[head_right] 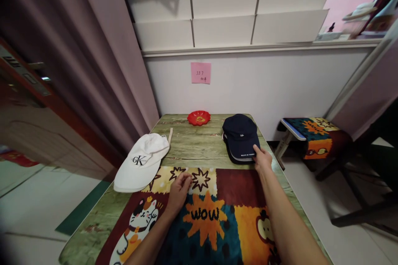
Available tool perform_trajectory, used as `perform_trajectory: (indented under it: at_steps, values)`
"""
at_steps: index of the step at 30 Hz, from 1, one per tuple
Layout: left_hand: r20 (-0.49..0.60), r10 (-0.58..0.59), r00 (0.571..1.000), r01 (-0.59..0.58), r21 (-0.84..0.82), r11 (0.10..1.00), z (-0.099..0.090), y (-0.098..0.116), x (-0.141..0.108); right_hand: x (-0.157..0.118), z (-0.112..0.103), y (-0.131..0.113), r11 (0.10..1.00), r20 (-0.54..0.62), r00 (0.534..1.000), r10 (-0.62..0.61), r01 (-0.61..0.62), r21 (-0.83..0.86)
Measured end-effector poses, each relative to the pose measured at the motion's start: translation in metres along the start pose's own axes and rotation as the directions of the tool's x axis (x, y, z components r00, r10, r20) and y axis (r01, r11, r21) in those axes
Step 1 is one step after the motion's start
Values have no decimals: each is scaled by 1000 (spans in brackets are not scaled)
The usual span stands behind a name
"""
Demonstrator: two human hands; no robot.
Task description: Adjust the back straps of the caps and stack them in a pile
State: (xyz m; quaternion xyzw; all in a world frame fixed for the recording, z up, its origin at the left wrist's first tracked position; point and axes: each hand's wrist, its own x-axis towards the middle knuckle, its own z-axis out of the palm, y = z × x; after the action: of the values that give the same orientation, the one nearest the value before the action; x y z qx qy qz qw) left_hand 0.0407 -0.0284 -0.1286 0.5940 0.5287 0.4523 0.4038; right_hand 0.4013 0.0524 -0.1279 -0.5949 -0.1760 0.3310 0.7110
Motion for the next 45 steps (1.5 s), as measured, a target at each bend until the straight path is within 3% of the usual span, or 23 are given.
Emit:
perform_trajectory:
  at_steps: [4, 6, 8, 10, 11, 12, 14, 17, 18, 20, 22, 23, 24, 26, 29, 33, 36, 38, 40, 43, 45]
  values:
    - [-4, -3, 1000, 3, 1, 1000, -1, -1, 0, -4, 0, -7, 953, -148, 988, -39, -8, -303]
    - [-7, 3, 1000, -3, 3, 1000, -1, -3, 0, -11, 2, -12, 880, -175, 972, -155, 56, -472]
    - [-15, 8, 1000, -8, 8, 1000, 1, -6, -1, -21, 6, -14, 689, -107, 919, -379, 203, -696]
    - [-19, 14, 1000, -13, 9, 1000, 4, -11, -3, -30, 12, -11, 404, 83, 823, -562, 360, -841]
    - [-19, 15, 1000, -15, 0, 1000, 5, -13, -4, -34, 14, -8, 288, 183, 789, -586, 415, -863]
    - [-18, 13, 1000, -13, -17, 1000, 6, -14, -5, -36, 17, -4, 225, 261, 782, -566, 451, -864]
    - [-39, 2, 999, -4, -57, 998, 5, -15, -3, -36, 19, 7, 171, 355, 811, -465, 476, -863]
    - [-215, 52, 975, -45, 34, 998, -20, -2, 16, -31, 17, 19, 153, 383, 854, -353, 456, -877]
    - [-305, 111, 946, -72, 137, 988, -35, 5, 27, -29, 16, 22, 153, 382, 857, -346, 454, -878]
    - [-487, 282, 827, -103, 361, 927, -71, 22, 54, -30, 15, 22, 159, 376, 850, -368, 456, -875]
    - [-556, 366, 746, -12, 538, 843, -110, 36, 82, -38, 16, 18, 168, 367, 819, -442, 478, -862]
    - [-575, 364, 733, 68, 593, 802, -127, 40, 95, -46, 17, 15, 171, 365, 791, -491, 499, -850]
    - [-590, 336, 734, 150, 624, 767, -142, 43, 106, -55, 20, 12, 174, 367, 758, -539, 527, -832]
    - [-575, 237, 783, 259, 648, 716, -163, 43, 122, -77, 27, 6, 181, 395, 697, -598, 598, -780]
    - [-542, 157, 826, 294, 651, 700, -178, 42, 131, -108, 39, -1, 229, 463, 666, -585, 683, -693]
    - [-562, 242, 791, 224, 635, 740, -183, 62, 123, -138, 53, -10, 372, 538, 639, -550, 764, -527]
    - [-553, 412, 724, -41, 562, 826, -176, 100, 103, -158, 67, -21, 582, 595, 667, -448, 723, -372]
    - [-528, 512, 678, -238, 501, 832, -164, 129, 83, -175, 80, -32, 781, 648, 706, -286, 563, -269]
    - [-487, 555, 675, -364, 434, 824, -147, 154, 59, -191, 94, -47, 945, 697, 708, -112, 294, -146]
    - [-401, 583, 707, -470, 349, 811, -118, 176, 20, -208, 110, -73, 996, 777, 626, 62, -85, -11]
    - [-303, 571, 763, -502, 279, 818, -102, 178, -1, -212, 113, -91, 978, 804, 589, 76, -199, 54]
